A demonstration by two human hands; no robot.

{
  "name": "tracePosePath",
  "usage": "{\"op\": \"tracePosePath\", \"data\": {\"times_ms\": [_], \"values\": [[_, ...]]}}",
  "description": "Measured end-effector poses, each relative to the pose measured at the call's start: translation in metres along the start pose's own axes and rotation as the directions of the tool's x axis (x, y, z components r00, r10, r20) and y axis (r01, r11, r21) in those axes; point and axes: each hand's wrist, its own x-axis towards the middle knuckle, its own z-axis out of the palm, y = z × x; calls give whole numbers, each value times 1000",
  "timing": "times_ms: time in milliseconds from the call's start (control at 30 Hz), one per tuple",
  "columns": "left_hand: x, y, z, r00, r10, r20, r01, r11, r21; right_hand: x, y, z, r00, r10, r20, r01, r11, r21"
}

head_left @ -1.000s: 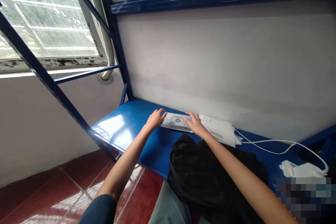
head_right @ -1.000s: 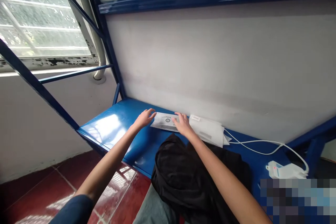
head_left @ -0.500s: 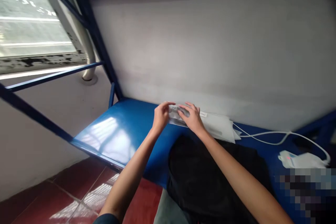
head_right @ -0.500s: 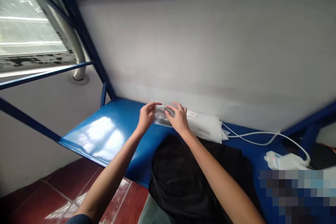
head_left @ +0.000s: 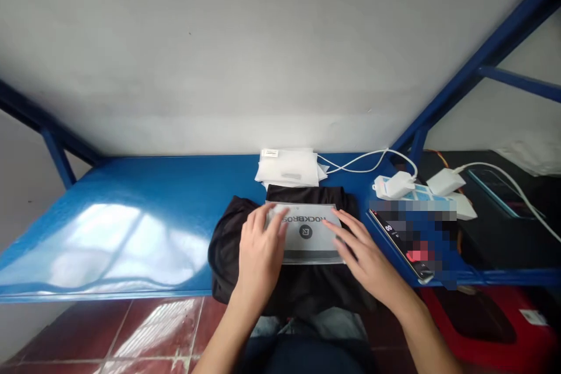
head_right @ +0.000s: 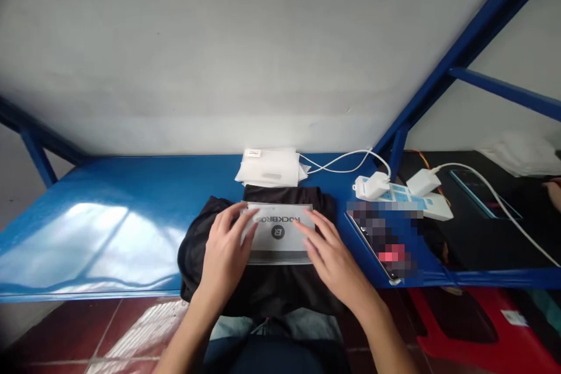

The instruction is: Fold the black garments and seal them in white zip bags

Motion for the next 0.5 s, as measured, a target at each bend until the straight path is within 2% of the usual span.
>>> {"op": "tracePosePath", "data": {"times_ms": [33,100,167,267,367,500], "values": [[-2,6,-1,993,113,41,-113,994,-6,-5,7,-5,999,-29,-19,30,999,34],[-8,22,-1,931,324,171,-318,946,-63,-17,18,-12,997,-79,-23,80,995,64],[-12,38,6,867,420,267,-414,906,-83,-27,27,-14,995,-97,1,97,992,75],[-14,55,28,856,434,281,-443,896,-31,-34,36,-8,995,-90,-52,95,988,118],[-12,61,45,871,441,218,-452,892,4,-35,43,-1,983,-120,-140,141,979,147],[-11,61,49,879,465,111,-467,884,-3,-32,44,1,964,-163,-208,197,968,153]]}}
